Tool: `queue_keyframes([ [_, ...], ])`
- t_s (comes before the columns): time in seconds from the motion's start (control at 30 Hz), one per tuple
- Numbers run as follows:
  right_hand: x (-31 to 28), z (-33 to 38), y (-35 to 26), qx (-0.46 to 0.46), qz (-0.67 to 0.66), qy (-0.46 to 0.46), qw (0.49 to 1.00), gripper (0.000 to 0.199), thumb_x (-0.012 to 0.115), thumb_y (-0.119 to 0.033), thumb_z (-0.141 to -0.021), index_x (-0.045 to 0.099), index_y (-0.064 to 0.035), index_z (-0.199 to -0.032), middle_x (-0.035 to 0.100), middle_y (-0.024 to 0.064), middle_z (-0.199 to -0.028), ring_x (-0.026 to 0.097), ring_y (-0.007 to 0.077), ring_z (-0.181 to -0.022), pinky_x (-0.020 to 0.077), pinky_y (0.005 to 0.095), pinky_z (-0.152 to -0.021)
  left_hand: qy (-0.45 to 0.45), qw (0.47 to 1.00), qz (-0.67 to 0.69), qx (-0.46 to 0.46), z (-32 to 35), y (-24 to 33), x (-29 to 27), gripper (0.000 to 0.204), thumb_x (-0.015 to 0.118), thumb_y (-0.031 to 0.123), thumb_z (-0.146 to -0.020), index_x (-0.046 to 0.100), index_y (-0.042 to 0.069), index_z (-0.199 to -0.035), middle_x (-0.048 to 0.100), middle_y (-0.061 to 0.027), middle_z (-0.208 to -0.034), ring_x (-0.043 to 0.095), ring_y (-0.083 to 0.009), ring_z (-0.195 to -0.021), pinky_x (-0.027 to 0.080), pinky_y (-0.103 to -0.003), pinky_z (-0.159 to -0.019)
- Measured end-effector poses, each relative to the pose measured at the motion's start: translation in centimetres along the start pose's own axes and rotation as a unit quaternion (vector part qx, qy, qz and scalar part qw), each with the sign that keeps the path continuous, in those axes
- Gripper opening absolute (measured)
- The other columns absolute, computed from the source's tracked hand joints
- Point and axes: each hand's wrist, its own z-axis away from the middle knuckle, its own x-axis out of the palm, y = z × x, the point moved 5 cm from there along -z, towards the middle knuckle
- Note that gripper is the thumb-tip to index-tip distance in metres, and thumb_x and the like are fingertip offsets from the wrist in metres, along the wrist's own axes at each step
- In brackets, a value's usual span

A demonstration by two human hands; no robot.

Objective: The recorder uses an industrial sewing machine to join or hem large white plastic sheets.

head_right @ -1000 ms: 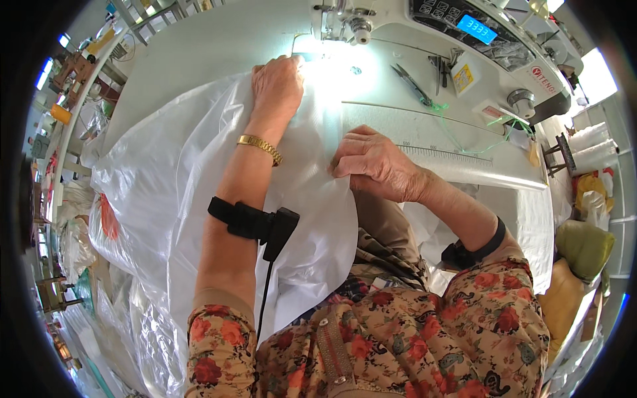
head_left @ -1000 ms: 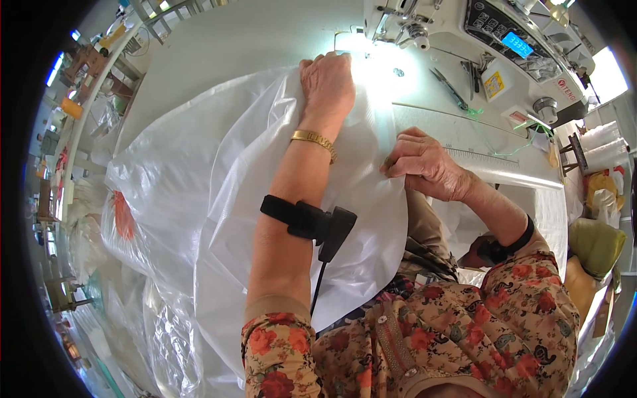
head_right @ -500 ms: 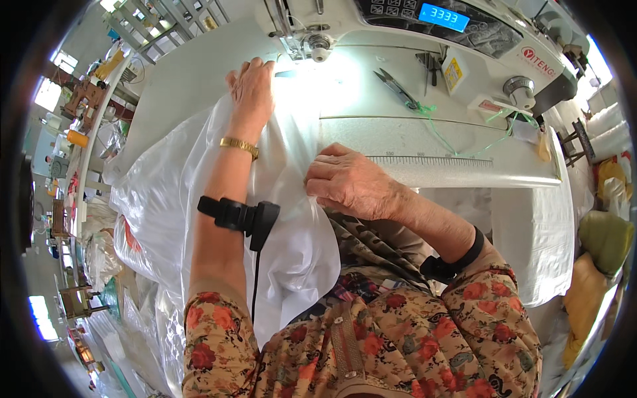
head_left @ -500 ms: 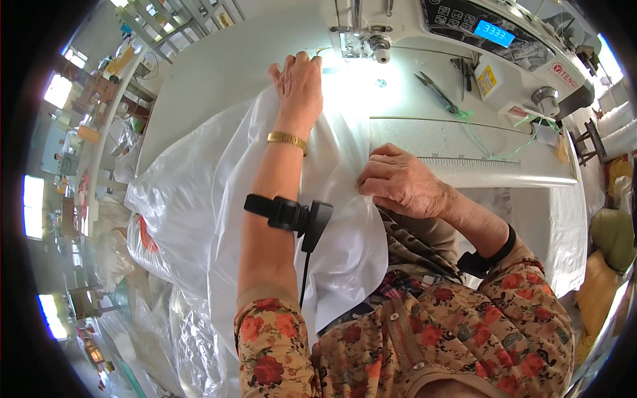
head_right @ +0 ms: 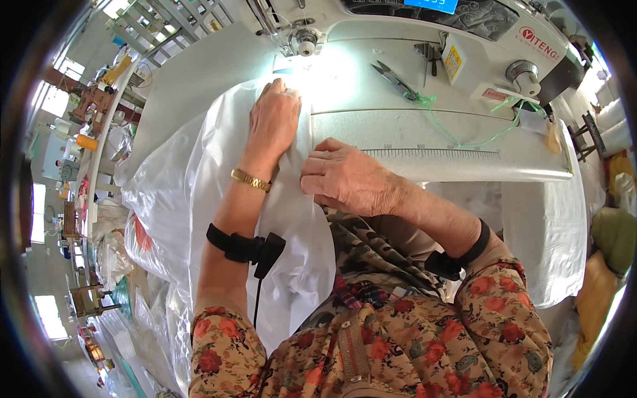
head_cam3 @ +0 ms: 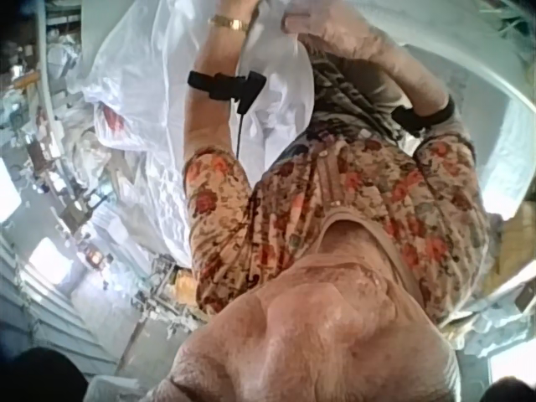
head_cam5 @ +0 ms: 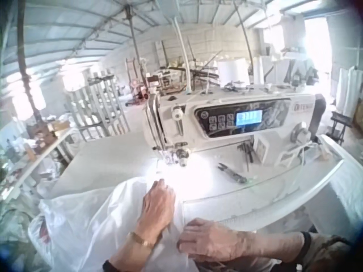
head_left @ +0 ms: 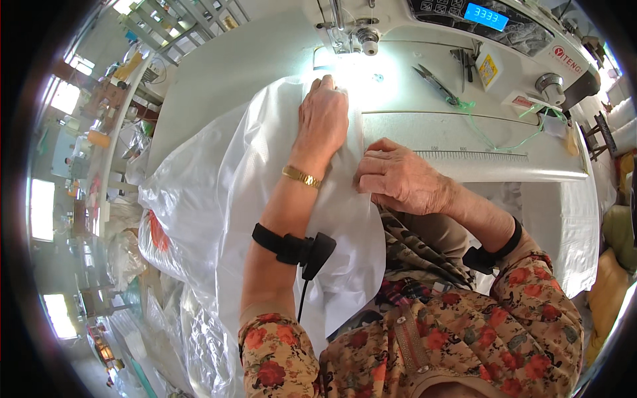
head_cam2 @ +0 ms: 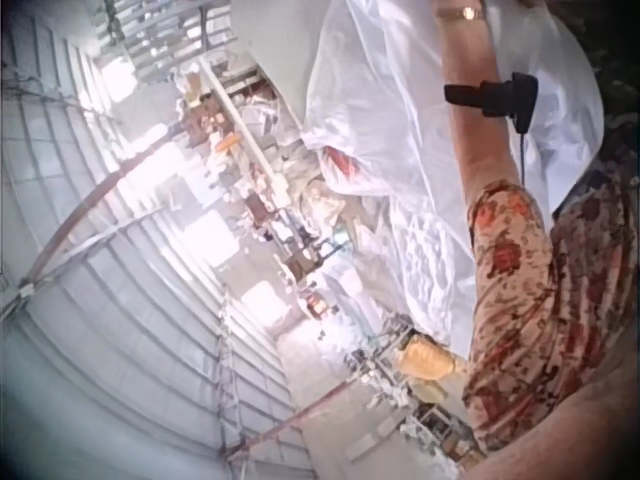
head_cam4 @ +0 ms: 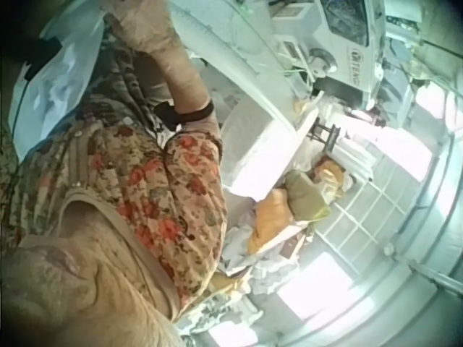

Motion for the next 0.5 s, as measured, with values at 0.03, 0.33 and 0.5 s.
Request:
queue_keyframes([
  [0.03, 0.0, 0.0, -0.1, -0.001, -0.002, 0.003, 1.000, 0.020, 0.069, -0.008, -0.072, 0.052, -0.0066, -0.083, 0.053, 0.0064, -0.085, 0.058, 0.0255, -0.087, 0.0442, 0.0415, -0.091, 0.009, 1.000, 0.021, -0.007, -0.2, -0.2, 0.0, 0.023, 0.057, 0.016, -0.088, 0.060, -0.004, -0.077, 0.058, -0.0197, -0.091, 0.058, -0.0329, -0.090, 0.049, -0.044, -0.081],
  [0.33, -0.4, 0.4, 0.1, -0.017, -0.004, 0.043, 0.999, 0.017, 0.067, -0.009, -0.073, 0.052, -0.0056, -0.081, 0.054, 0.0074, -0.084, 0.057, 0.0262, -0.085, 0.0434, 0.0409, -0.091, -0.091, 0.989, 0.007, -0.116, -2.6, 3.2, -1.1, 0.024, 0.063, 0.018, -0.081, 0.063, -0.002, -0.067, 0.063, -0.0213, -0.075, 0.063, -0.0347, -0.073, 0.047, -0.041, -0.070],
  [0.5, -0.2, 0.2, 0.0, -0.010, -0.009, 0.027, 1.000, 0.017, 0.068, -0.009, -0.075, 0.052, -0.0047, -0.080, 0.054, 0.0076, -0.084, 0.057, 0.0266, -0.087, 0.0431, 0.0402, -0.092, -0.082, 0.993, -0.067, -0.050, -3.1, 3.1, -0.1, 0.020, 0.062, 0.014, -0.075, 0.061, -0.001, -0.061, 0.062, -0.0219, -0.064, 0.063, -0.0368, -0.064, 0.047, -0.044, -0.060],
])
